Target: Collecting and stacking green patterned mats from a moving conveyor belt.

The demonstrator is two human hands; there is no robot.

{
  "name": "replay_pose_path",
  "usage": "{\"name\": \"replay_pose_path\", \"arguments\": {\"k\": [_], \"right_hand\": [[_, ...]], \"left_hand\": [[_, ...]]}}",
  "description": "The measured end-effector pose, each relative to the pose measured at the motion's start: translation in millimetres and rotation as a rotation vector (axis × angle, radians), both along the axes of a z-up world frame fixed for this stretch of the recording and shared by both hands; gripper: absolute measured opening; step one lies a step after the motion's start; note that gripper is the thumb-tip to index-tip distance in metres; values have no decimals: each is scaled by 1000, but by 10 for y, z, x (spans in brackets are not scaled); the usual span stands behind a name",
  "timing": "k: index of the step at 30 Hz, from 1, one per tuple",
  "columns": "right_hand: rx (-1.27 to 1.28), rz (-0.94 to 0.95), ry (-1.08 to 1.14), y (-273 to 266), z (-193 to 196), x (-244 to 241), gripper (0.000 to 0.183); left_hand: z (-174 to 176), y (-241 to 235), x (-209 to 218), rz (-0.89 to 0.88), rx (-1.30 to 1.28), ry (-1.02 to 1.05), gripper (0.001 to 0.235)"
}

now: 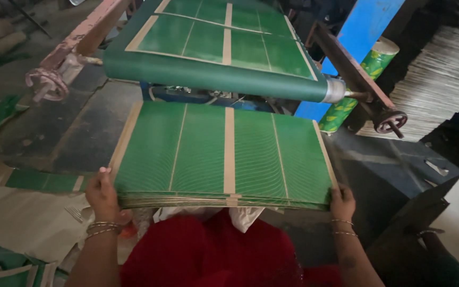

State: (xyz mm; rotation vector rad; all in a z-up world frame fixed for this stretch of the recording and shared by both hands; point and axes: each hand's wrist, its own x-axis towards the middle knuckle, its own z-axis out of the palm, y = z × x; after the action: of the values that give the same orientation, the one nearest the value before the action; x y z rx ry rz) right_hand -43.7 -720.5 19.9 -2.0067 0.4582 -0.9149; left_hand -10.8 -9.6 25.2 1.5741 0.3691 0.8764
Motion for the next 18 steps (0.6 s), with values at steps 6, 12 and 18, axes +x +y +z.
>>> {"name": "replay_pose_path", "arguments": {"k": [6, 12, 18], "right_hand": [[108, -83, 47, 154, 142, -53, 20], [201, -65, -179, -12, -24, 11, 13], [244, -38, -97, 139, 135, -54, 15]], "left_hand": [[70, -21, -36, 85, 87, 196, 44], [16, -26, -17, 161, 239, 150, 41], [76, -55, -51, 158, 282, 162, 40]]}}
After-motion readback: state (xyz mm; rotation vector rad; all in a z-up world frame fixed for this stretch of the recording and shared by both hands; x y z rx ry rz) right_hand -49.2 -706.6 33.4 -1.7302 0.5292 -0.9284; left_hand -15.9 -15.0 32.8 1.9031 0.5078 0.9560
